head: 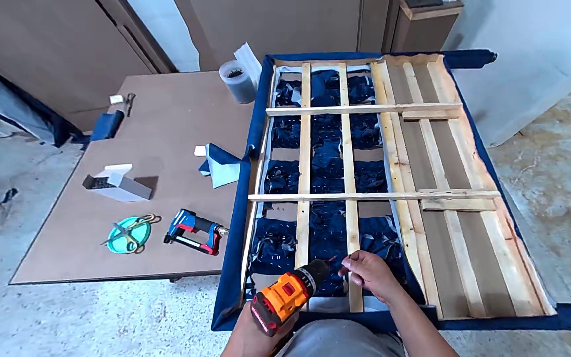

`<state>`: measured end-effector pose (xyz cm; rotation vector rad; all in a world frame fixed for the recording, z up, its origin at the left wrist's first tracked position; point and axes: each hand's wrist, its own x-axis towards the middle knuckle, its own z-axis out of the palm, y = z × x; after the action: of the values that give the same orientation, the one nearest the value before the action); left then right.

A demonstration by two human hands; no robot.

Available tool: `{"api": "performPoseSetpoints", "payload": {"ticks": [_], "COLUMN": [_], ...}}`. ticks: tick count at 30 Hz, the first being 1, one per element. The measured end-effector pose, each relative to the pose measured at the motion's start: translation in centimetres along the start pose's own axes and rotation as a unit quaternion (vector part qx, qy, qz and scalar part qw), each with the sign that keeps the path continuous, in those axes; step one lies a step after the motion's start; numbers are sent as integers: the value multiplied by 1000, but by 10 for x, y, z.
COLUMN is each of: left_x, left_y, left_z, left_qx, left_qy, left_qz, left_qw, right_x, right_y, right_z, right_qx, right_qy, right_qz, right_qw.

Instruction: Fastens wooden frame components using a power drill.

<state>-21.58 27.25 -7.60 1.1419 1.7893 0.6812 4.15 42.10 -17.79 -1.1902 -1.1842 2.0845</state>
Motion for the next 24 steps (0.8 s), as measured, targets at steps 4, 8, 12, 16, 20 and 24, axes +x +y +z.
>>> {"api": "performPoseSetpoints", "payload": {"ticks": [4,8,12,16,20,24], "left_x": [-1,0,-2,-4,-6,-5], "left_y": [14,-15,-23,-20,-13,-13], "left_z": [-1,3,8,10,13,13], "left_qx": [-5,-17,-31,-46,-40,-19], "left_qy": [-11,8,25,23,23,10], "left_qz": [-22,14,41,39,52,65], "left_qw": [1000,1000,998,998,998,998], "right_x": [3,5,2,3,5,6], "right_y": [4,5,6,7,2,-4], "right_z": [-1,-2,-4,-6,-6,-4], "right_qx": [20,29,77,130,134,106], "right_qy": [-44,-47,-65,-80,-90,-86], "right_qz": [3,-14,-19,-57,-68,-65], "right_qw": [999,998,995,987,984,988]}}
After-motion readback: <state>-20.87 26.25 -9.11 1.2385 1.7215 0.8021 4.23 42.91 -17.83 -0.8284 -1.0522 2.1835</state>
